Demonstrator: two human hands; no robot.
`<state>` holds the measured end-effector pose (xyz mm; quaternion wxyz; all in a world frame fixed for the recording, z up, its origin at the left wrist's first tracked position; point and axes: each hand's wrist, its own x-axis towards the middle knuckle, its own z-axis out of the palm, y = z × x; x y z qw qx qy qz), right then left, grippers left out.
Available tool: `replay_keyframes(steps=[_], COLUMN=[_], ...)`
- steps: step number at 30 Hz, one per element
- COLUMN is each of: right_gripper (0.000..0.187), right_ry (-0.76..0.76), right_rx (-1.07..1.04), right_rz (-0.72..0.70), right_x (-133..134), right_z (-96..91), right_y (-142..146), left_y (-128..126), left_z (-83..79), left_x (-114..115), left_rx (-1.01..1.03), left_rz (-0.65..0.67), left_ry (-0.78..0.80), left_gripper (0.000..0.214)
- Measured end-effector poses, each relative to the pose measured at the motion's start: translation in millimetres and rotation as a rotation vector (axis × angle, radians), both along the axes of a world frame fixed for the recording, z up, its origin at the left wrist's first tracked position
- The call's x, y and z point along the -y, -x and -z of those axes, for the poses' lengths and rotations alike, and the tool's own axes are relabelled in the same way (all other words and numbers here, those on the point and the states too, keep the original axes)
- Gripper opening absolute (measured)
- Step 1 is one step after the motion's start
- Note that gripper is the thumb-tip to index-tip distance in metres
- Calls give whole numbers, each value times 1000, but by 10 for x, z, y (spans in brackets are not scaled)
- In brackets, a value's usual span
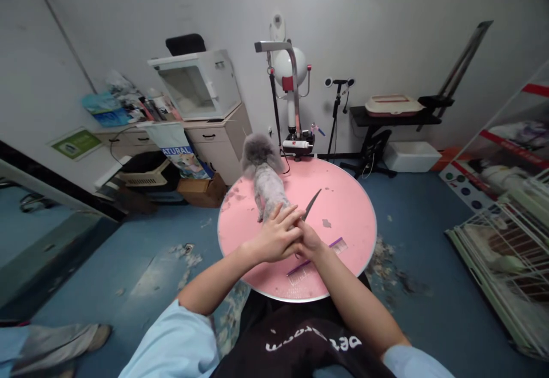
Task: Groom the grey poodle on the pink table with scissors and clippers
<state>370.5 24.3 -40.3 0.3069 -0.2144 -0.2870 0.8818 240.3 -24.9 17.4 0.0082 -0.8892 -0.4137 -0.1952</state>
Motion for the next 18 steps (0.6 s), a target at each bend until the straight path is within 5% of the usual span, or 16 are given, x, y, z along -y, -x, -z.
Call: replay_keyframes(steps=[4, 8, 12, 18], right_gripper=[30, 39, 35, 28], right_ry=[-68, -194, -301, -359], right_rx=[63, 210, 372, 486], right_rz=[67, 60, 108, 144], right_x=[9, 26, 24, -13], right_z=[6, -71, -167, -160], right_y=[-64, -271, -449, -545], left_y=[135, 135, 24, -107], left_z=[-92, -189, -210, -94], left_x=[-60, -263, -389, -502], left_rx=[165, 16, -93, -166], left_rz=[2, 62, 174, 173], left_ry=[141, 329, 322, 235], left_gripper=[54, 42, 29, 25])
